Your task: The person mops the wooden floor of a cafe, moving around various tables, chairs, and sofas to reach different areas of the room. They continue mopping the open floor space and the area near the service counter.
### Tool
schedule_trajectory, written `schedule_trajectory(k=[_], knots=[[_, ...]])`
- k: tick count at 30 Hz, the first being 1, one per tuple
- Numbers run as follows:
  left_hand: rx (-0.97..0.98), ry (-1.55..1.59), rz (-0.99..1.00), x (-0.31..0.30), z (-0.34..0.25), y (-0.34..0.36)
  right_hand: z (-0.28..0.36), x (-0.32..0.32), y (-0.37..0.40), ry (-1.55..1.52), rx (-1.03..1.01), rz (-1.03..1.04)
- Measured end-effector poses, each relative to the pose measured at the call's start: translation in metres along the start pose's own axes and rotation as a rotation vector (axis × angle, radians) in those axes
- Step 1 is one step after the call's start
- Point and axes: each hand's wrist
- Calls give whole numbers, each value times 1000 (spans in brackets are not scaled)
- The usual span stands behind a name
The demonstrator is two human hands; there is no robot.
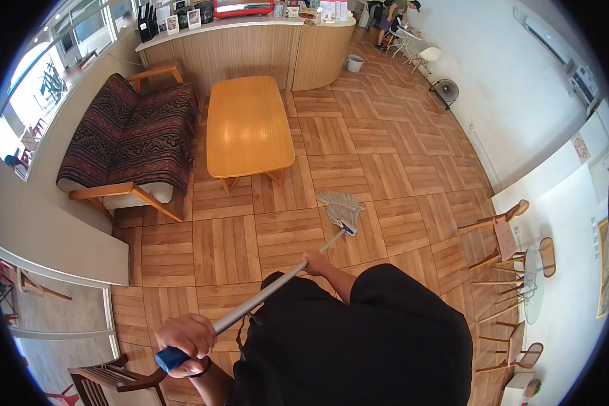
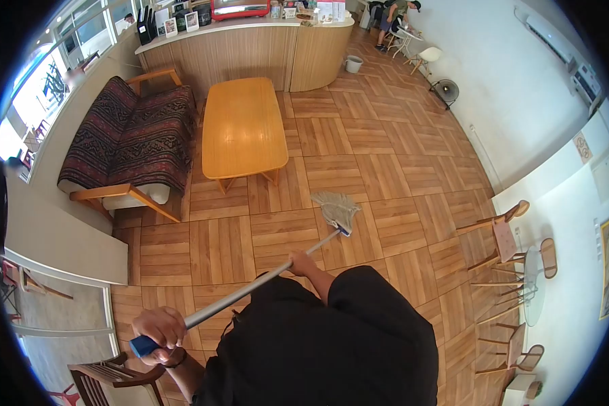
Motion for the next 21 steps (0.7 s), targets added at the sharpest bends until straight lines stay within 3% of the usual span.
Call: schedule_trajectory(k=[5, 9, 11, 13, 15, 17, 21], knots=[[-7, -92, -85, -53, -26, 5, 61, 28, -28, 176, 322, -130], [-6, -180, -76, -110, -62, -21, 106, 54, -97, 30, 155, 3], [-19, -238, -38, -142, -84, -36, 166, 36, -122, -93, 132, 24], [-22, -298, 18, -166, -102, -61, 191, 65, -168, -143, -16, -71], [1, -361, 33, -185, -121, -73, 246, 57, -187, -180, -1, -126], [-15, -390, 93, -200, -144, -82, 290, 62, -210, -234, -111, -207], [63, -463, 131, -206, -161, -92, 364, 57, -242, -372, -247, -96]])
Point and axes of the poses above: each hand's wrist, its own y-axis away from the middle knuckle, its own x-axis out of the palm, z = x × y, and after that the axes turned 6 degrees about x, right-handed
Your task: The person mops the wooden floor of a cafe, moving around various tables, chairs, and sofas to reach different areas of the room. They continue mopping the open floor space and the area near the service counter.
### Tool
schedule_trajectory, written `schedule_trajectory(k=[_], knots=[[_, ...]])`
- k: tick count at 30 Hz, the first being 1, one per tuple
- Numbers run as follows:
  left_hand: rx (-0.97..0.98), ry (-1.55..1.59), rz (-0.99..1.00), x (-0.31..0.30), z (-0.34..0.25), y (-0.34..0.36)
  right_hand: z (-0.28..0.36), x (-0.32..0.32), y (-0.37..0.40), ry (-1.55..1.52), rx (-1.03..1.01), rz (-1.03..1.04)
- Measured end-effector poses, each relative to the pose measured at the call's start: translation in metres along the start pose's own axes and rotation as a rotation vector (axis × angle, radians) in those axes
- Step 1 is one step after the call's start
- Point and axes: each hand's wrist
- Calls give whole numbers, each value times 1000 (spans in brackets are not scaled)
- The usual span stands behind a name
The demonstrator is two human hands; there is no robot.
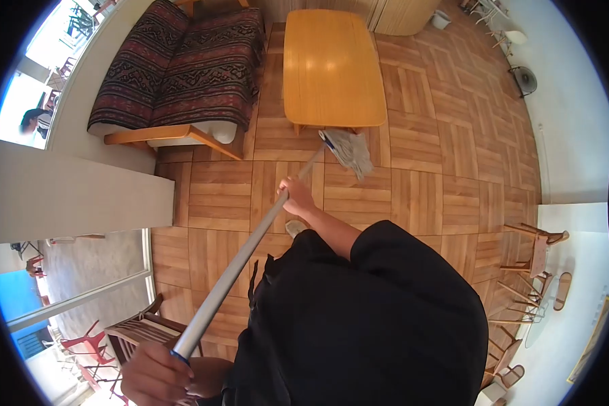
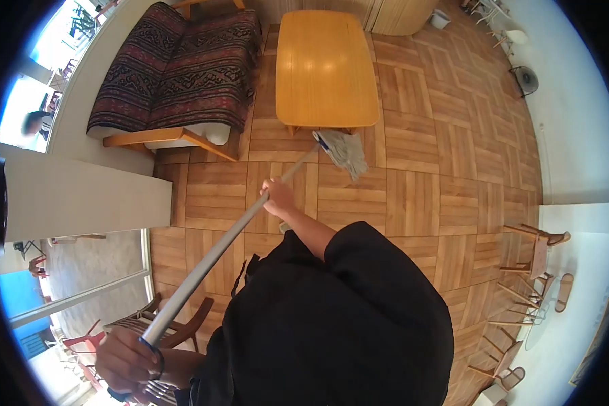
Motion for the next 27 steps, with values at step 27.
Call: schedule_trajectory(k=[27], knots=[[66, -87, 84, -68, -210, 133, 138, 167, 112, 121, -121, 277]])
Point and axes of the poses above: each hand's wrist, its own y-axis away from the middle knuckle, its own x-axis out of the palm, z = x × y, and after that the axes turned 6 degrees about x, right-handed
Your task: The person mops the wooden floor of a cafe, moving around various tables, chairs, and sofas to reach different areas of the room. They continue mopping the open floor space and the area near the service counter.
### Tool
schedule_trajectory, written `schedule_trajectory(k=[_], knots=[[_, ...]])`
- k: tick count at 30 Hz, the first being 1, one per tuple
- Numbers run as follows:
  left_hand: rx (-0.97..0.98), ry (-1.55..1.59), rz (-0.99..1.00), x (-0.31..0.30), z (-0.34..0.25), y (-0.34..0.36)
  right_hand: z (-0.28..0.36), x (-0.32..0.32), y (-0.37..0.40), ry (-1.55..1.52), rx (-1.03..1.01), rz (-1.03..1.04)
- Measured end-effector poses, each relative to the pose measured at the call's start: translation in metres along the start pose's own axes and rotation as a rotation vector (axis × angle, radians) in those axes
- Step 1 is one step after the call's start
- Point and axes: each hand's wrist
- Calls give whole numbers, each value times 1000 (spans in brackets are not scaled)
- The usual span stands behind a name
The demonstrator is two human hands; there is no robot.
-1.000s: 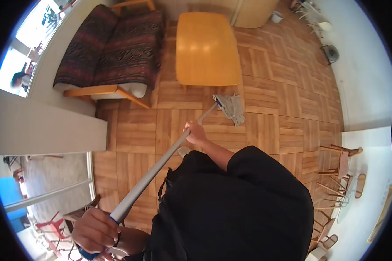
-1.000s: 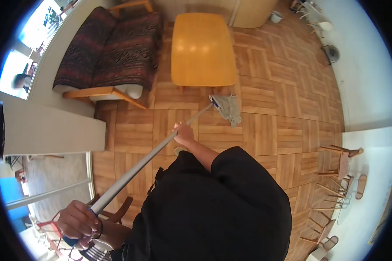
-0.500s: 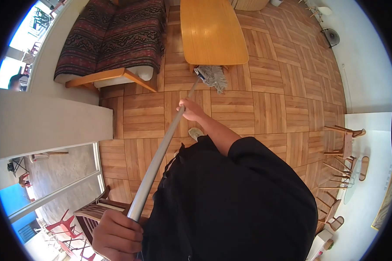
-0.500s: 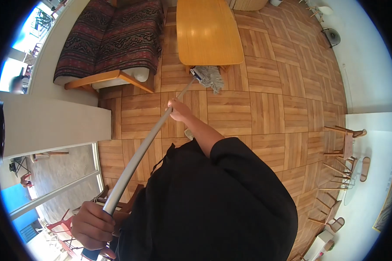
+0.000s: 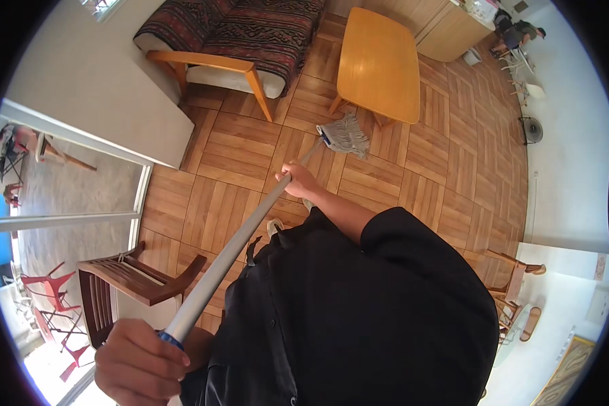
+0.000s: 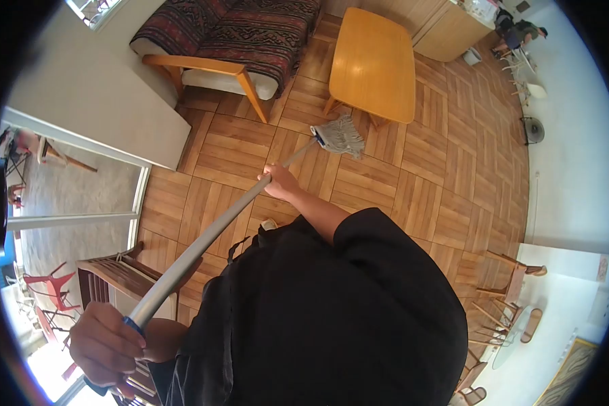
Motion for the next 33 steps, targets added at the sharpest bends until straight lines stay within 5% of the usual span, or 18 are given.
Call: schedule_trajectory(k=[2, 4, 7, 14, 16, 19, 20, 24, 27, 33], knots=[[61, -76, -64, 11, -15, 6, 24, 4, 4, -36, -11, 51], [-119, -250, -174, 31, -34, -12, 25, 24, 1, -12, -91, 108], [-166, -442, -546, 54, -40, -5, 39, 36, 4, -41, -63, 138], [144, -219, -300, 15, -28, 19, 86, 5, 34, 54, -110, 86], [136, -273, -360, 7, -24, 15, 90, 2, 24, 228, -376, -193], [54, -468, -577, 9, -24, -6, 112, 1, 14, 183, -255, -199], [86, -470, -568, 4, -31, -6, 123, -3, 11, 116, -131, -130], [204, -361, -457, -3, -76, 2, 146, -25, 20, -9, -249, -287], [346, -370, -507, 14, -53, -24, 157, -47, 9, -55, -290, -371], [430, -414, -297, 15, -55, -12, 161, -88, -13, -78, -321, -516]])
Point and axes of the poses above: each hand's wrist, its own y-axis away from the middle knuckle, its own x-axis out of the palm, z = x × y, and after that the axes turned 6 degrees about x, right-handed
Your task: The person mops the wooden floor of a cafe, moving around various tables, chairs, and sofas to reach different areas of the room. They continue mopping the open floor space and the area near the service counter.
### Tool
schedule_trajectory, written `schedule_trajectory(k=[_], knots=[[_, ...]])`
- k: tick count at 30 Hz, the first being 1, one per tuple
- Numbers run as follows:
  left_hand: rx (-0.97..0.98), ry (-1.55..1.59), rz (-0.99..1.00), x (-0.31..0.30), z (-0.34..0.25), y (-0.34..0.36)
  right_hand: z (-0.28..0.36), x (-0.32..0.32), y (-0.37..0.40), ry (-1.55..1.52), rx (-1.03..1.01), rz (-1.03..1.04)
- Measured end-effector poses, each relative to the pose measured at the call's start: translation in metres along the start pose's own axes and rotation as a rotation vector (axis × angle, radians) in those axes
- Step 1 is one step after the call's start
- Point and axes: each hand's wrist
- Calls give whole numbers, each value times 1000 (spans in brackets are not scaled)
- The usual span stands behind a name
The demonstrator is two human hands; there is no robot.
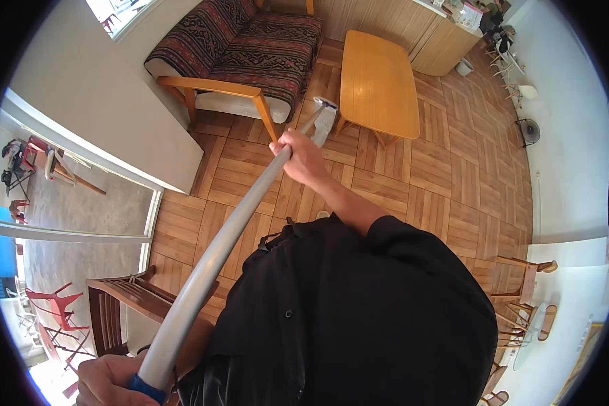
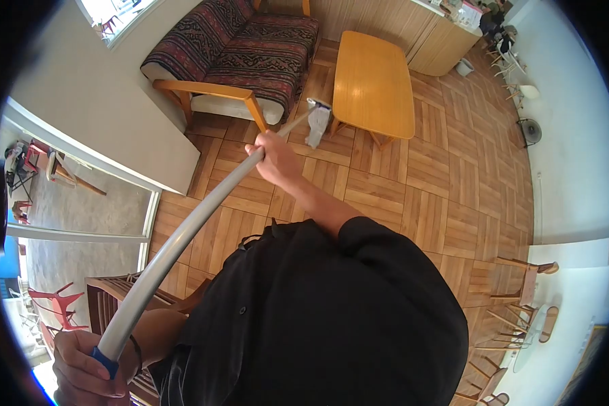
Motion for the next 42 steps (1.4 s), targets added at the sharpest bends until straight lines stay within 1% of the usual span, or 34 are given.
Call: schedule_trajectory(k=[2, 3, 6, 8, 9, 12, 15, 17, 18, 19, 21, 24, 25, 28, 29, 30, 31, 34, 35, 37, 39, 42], knots=[[101, 106, -134, 14, 5, 6, 2, -5, -11, 33, 20, -2], [135, 76, -159, 18, 4, 2, 4, -6, -16, 33, 12, -17], [-85, -131, 178, 4, -8, -8, 6, -1, -30, 54, 6, -8], [-177, -195, 216, 2, -14, -10, 15, 1, -35, 65, -32, -7], [-224, -226, 234, 2, -15, -10, 21, -1, -36, 88, 57, 44], [-136, -97, 112, 1, -3, 6, 7, 15, -31, 110, -23, 104], [-158, -63, -122, 8, 5, 26, -5, 29, -9, 106, 23, 219], [-240, -100, 71, -21, -3, 47, -16, 43, 15, 123, 23, 290], [-313, -129, 80, -21, 1, 54, -17, 47, 27, 130, 25, 329], [-387, -158, 90, -21, 6, 61, -18, 48, 36, 94, 15, 427], [-592, -240, -68, 12, 35, 69, -20, 47, 51, 22, -6, 623], [-325, 60, 182, -16, 50, 84, -29, 54, 60, -91, -196, 520], [-402, 141, 253, -23, 52, 77, -28, 53, 55, -99, -236, 509], [-340, 292, 104, -7, 82, 72, -42, 64, 34, -194, -208, 614], [-590, 129, 53, 1, 73, 56, -50, 68, 26, -195, -253, 619], [-556, 133, 17, 5, 82, 56, -59, 73, 19, -196, -296, 623], [-522, 135, -21, 8, 93, 57, -64, 75, 9, -198, -339, 629], [-426, 140, -136, 16, 142, 63, -89, 77, -26, -275, -489, 531], [-396, 140, -175, 19, 167, 63, -99, 72, -46, -273, -446, 544], [-282, 199, -147, 23, 229, 63, -127, 58, -93, -274, -360, 564], [-282, 154, -206, 34, 292, 73, -166, 53, -147, -246, -367, 487], [-448, 322, 153, 2, 399, 92, -243, 51, -245, -134, -361, 344]])
Point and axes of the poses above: each hand's wrist, its own y-axis away from the middle knuckle, its own x-axis out of the palm, z = x × y, and after that the axes turned 6 degrees about x, right-handed
